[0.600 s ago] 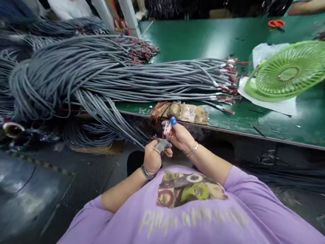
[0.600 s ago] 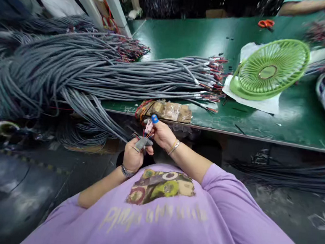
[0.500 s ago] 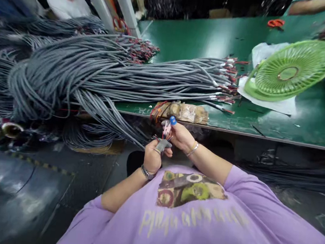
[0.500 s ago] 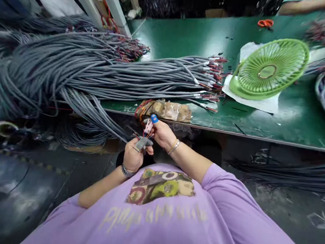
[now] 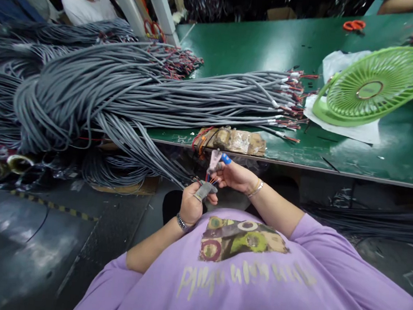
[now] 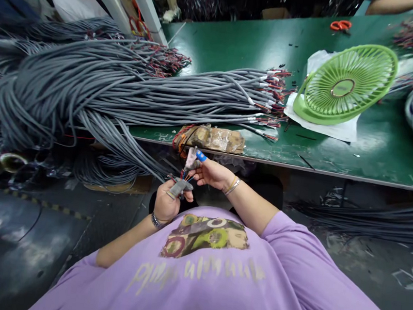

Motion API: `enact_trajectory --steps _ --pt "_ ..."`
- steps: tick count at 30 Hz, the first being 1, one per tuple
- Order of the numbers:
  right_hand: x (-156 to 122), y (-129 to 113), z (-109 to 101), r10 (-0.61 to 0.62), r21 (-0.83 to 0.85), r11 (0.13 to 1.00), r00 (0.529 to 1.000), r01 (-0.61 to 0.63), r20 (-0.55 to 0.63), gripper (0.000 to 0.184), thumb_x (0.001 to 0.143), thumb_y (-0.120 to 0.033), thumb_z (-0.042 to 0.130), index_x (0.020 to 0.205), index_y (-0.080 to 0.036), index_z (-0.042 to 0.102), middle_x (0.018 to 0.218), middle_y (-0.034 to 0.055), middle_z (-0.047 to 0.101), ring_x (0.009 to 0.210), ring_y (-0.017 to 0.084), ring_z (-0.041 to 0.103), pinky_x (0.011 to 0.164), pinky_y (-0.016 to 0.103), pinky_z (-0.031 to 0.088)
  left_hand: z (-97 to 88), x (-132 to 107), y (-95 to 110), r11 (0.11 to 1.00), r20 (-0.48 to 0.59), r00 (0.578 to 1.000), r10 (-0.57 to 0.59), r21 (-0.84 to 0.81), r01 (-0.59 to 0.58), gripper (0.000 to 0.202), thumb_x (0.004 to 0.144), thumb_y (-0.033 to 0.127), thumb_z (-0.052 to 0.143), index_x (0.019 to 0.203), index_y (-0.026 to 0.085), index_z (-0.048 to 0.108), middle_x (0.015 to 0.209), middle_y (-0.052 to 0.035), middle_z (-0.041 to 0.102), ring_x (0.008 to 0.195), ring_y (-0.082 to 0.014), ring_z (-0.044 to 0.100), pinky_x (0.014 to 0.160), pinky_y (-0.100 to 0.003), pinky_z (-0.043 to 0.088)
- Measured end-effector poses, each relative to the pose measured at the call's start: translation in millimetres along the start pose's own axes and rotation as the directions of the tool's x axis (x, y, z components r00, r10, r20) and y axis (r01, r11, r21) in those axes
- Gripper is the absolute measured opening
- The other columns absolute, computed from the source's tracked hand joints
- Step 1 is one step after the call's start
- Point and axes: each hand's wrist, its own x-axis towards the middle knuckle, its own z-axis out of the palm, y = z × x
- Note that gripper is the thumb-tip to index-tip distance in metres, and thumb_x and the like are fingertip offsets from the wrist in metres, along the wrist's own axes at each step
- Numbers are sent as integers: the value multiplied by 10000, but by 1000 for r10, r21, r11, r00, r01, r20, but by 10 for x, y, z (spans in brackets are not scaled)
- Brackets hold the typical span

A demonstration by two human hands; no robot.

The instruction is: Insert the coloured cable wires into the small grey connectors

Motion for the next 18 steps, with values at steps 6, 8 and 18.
enact_trajectory --steps 6,8,18 --pt "-180 -92 7 -128 -395 907 989 146 72 345 622 -380 822 744 -111 645 661 4 624 569 73 514 532 187 408 -18 -2 -26 988 92 994 -50 153 36 325 828 430 637 699 134 677 572 -44 682 473 -141 623 510 -253 502" --pt "-217 -111 44 -178 -487 849 978 207 106 280 640 -329 793 726 -107 645 658 -3 621 586 75 513 563 197 411 3 11 9 974 157 981 -110 214 75 331 813 441 649 701 131 678 585 -52 691 495 -147 635 535 -260 515" --pt "-342 -60 16 -367 -678 656 925 333 100 282 785 -382 675 906 -127 674 862 44 683 764 132 589 715 258 481 31 62 56 967 179 956 -234 143 209 386 763 495 670 689 116 674 603 -93 708 513 -188 666 550 -298 537"
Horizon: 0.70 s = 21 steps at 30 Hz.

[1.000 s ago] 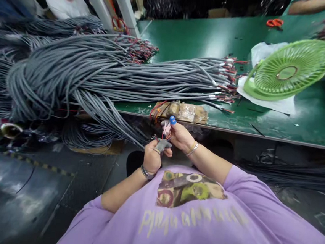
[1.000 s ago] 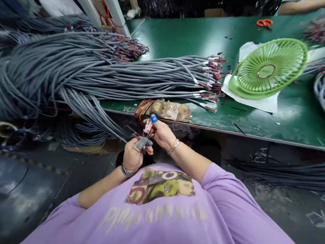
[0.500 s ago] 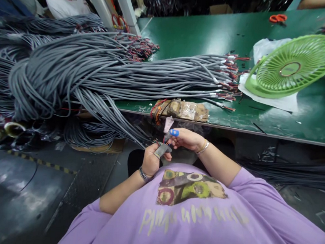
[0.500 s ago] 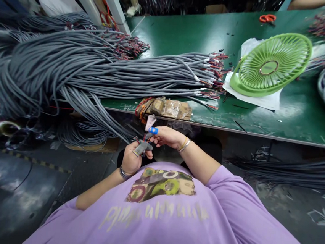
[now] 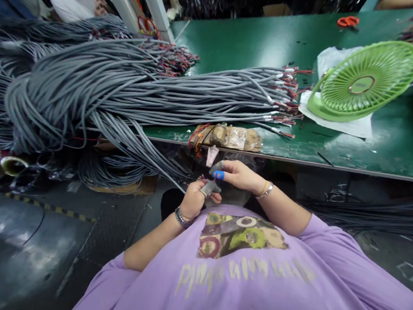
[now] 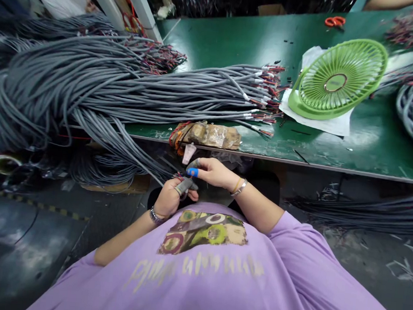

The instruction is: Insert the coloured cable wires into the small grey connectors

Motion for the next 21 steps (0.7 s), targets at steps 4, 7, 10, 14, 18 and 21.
enact_trajectory --steps 4,7,10,14,18,21 --pt "-42 92 4 203 236 954 978 -186 -51 391 732 -476 719 923 -144 638 849 41 648 671 101 549 579 221 467 2 3 -49 993 -75 993 96 -54 -101 382 802 497 637 753 122 687 630 -92 719 566 -201 690 577 -301 540" --pt "-45 115 106 168 330 932 985 -147 -37 374 681 -454 762 811 -133 623 689 -6 590 581 73 480 537 202 411 5 17 -66 994 -45 993 105 -6 -105 395 815 506 625 747 122 693 673 -108 733 610 -213 704 594 -302 543" --pt "-18 98 211 107 321 944 991 -77 -76 323 661 -398 775 727 -130 607 627 -17 578 562 74 471 534 208 386 4 24 -42 994 26 997 76 71 -78 405 796 519 645 718 125 699 688 -116 740 609 -218 704 606 -314 549" --pt "32 74 266 105 241 967 992 -87 -62 284 662 -370 766 691 -131 617 610 -2 606 554 92 496 536 229 397 -1 8 7 978 81 994 71 193 -85 404 759 518 683 601 146 680 638 -105 729 585 -215 693 603 -313 550" --pt "65 73 263 162 297 947 978 -119 -127 323 605 -398 798 651 -129 627 571 -11 589 518 78 463 506 223 373 -10 -16 -9 986 14 994 112 125 -113 421 823 525 614 685 138 705 681 -107 743 613 -216 703 611 -313 551" --pt "68 92 260 211 345 927 965 -147 -157 366 569 -431 819 643 -124 634 540 -17 570 502 70 442 489 214 352 -21 -17 -68 989 -51 988 145 47 -142 422 855 513 584 769 122 716 714 -116 749 618 -213 707 612 -309 546"
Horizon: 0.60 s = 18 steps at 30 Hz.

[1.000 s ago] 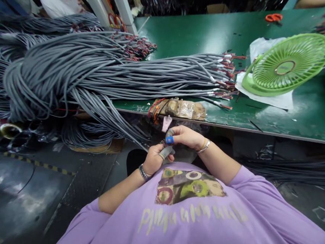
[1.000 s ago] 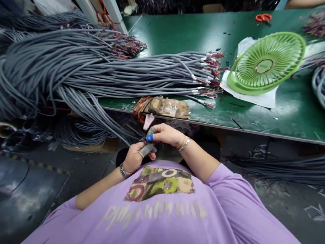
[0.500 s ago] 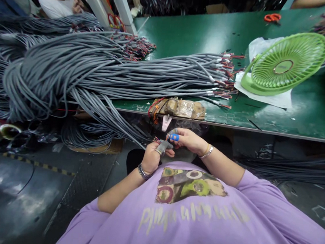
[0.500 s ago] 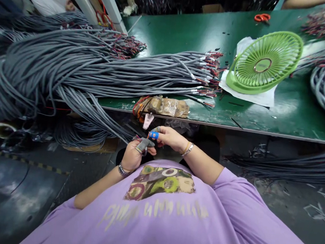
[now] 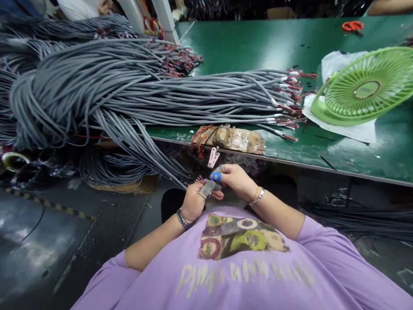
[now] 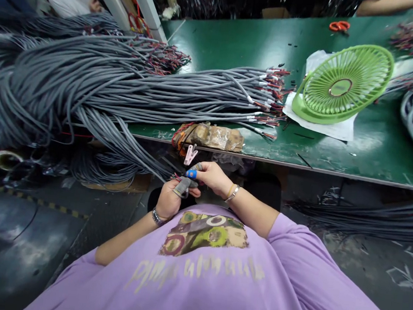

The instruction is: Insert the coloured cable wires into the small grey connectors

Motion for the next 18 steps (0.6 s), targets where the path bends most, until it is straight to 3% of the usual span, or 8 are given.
enact_trajectory --steps 8,14,18 --pt "-1 79 3 -25 52 998 1000 25 -5 422 563 -475 835 658 -127 615 563 -16 565 508 65 445 500 209 346 13 -3 -64 998 -71 997 23 -50 -27 406 861 488 585 751 119 716 703 -112 746 607 -211 704 607 -310 545" --pt "12 19 79 -26 28 999 998 25 52 431 558 -466 840 633 -141 568 529 -32 551 474 63 432 473 212 334 20 -20 47 998 24 1000 -20 55 19 393 827 474 626 672 125 715 663 -108 737 592 -213 697 636 -321 552" --pt "26 16 108 -56 23 998 998 56 4 462 550 -502 832 605 -151 537 510 -44 526 467 56 402 471 213 329 14 -25 5 1000 -49 999 10 -6 -11 381 842 475 607 718 132 719 676 -99 740 610 -212 699 627 -314 539"
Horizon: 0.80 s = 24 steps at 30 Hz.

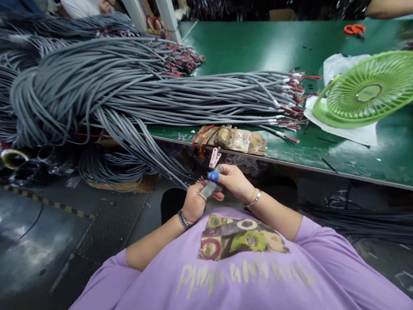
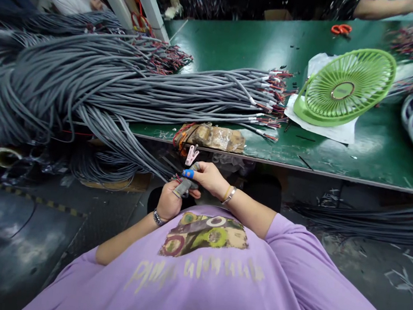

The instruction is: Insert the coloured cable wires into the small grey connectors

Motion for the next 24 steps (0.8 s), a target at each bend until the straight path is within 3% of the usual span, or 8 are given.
enact_trajectory --steps 9,13,16,18,20,22,24 --pt "-55 78 -65 -51 35 998 996 53 -73 436 560 -487 839 616 -147 571 566 -22 543 520 72 417 503 222 342 24 12 -43 993 -125 992 11 -111 -26 365 799 490 633 681 146 671 614 -76 704 582 -192 680 535 -271 477" --pt "63 95 -160 63 237 971 989 -29 -135 440 630 -530 791 659 -161 554 539 -50 475 487 61 366 473 200 339 34 12 58 970 -95 995 12 -241 -34 341 772 480 649 701 147 676 549 -39 654 489 -158 616 484 -270 482" --pt "197 43 -204 224 326 923 974 -207 -17 444 722 -589 696 764 -160 589 645 -5 562 516 75 416 474 201 373 33 28 107 958 -43 999 -8 -287 -4 368 755 511 655 693 149 672 504 -23 613 436 -136 568 429 -253 459" --pt "267 3 -197 230 300 921 969 -247 91 463 747 -609 666 806 -153 610 695 12 584 526 74 421 466 196 357 27 56 122 955 -8 1000 -17 -297 13 373 745 517 662 679 150 666 473 -20 597 405 -128 547 399 -240 430" --pt "311 -12 -171 137 255 953 985 -161 109 495 718 -631 685 802 -148 618 663 -2 556 503 62 372 445 191 295 11 97 128 949 20 1000 -18 -315 24 361 741 504 667 653 153 661 436 -17 575 377 -126 529 368 -228 387" --pt "333 2 -141 -1 172 985 1000 2 -5 533 673 -667 702 733 -147 601 586 -26 500 477 53 309 434 202 228 -15 145 128 939 47 999 -13 -342 28 336 741 473 671 630 157 660 402 -8 546 355 -121 511 357 -223 354" --pt "345 30 -116 -119 67 989 983 129 -138 576 663 -723 663 659 -155 570 538 -33 463 469 55 296 440 219 209 -40 189 125 932 72 997 -3 -362 29 320 745 449 672 612 158 656 381 1 522 335 -108 484 373 -228 356"
